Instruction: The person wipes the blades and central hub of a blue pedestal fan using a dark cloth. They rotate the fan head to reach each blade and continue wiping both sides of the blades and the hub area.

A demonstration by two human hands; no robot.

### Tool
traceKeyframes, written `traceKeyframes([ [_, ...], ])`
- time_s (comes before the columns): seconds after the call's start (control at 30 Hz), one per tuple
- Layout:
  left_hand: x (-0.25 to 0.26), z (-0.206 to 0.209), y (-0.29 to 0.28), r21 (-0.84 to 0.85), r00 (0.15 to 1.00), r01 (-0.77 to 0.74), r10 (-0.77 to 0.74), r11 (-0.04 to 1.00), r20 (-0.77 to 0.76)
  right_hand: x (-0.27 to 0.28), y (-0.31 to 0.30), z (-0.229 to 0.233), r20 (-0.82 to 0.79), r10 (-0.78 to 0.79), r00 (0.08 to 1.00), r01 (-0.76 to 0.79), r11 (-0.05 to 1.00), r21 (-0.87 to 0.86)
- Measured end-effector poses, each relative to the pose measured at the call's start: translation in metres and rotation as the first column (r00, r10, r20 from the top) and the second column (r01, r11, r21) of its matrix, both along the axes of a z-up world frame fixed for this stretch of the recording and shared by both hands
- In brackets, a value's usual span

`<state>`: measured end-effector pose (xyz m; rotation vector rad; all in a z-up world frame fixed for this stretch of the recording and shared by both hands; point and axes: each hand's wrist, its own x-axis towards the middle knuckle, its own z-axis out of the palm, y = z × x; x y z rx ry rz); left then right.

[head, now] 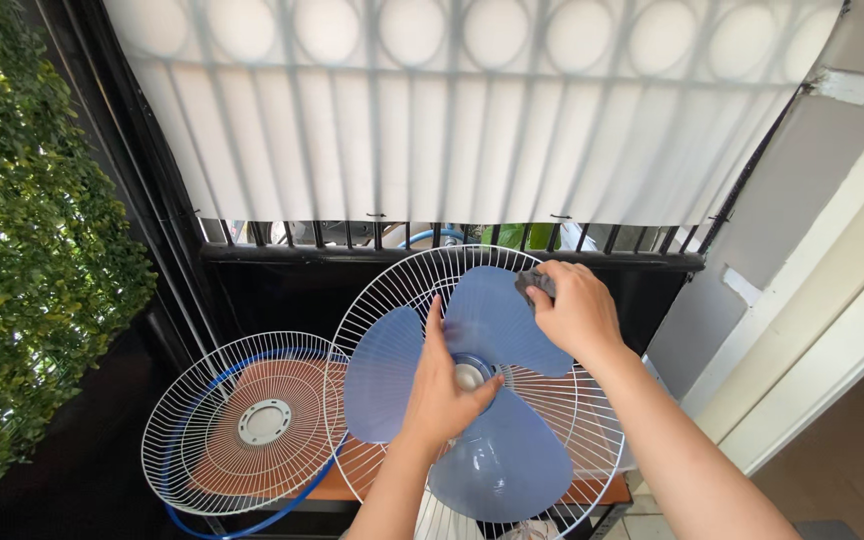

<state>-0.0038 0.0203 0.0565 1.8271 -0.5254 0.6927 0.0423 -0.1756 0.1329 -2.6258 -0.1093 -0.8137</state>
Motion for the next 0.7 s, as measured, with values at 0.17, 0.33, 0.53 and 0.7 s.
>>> traceKeyframes([
  [0.17,0.017,-0.017,-0.003,-0.117,0.965,-0.165,0.136,0.979,-0.223,0.021,0.014,0.000,0.076,0.106,0.992,-0.107,0.994,0.019],
  [0.33,0.034,-0.029,-0.006,-0.295,0.935,-0.269,0.174,0.917,-0.309,0.019,0.022,-0.010,0.130,0.082,0.988,-0.084,0.996,0.009],
  [0.53,0.023,-0.019,-0.003,-0.265,0.943,-0.184,0.094,0.946,-0.319,-0.023,0.018,-0.034,0.328,0.011,0.945,-0.034,0.997,0.064],
  [0.7,0.023,-0.016,0.000,-0.170,0.967,-0.152,0.111,0.974,-0.230,-0.049,0.006,-0.030,0.384,-0.027,0.923,-0.027,0.991,0.134],
])
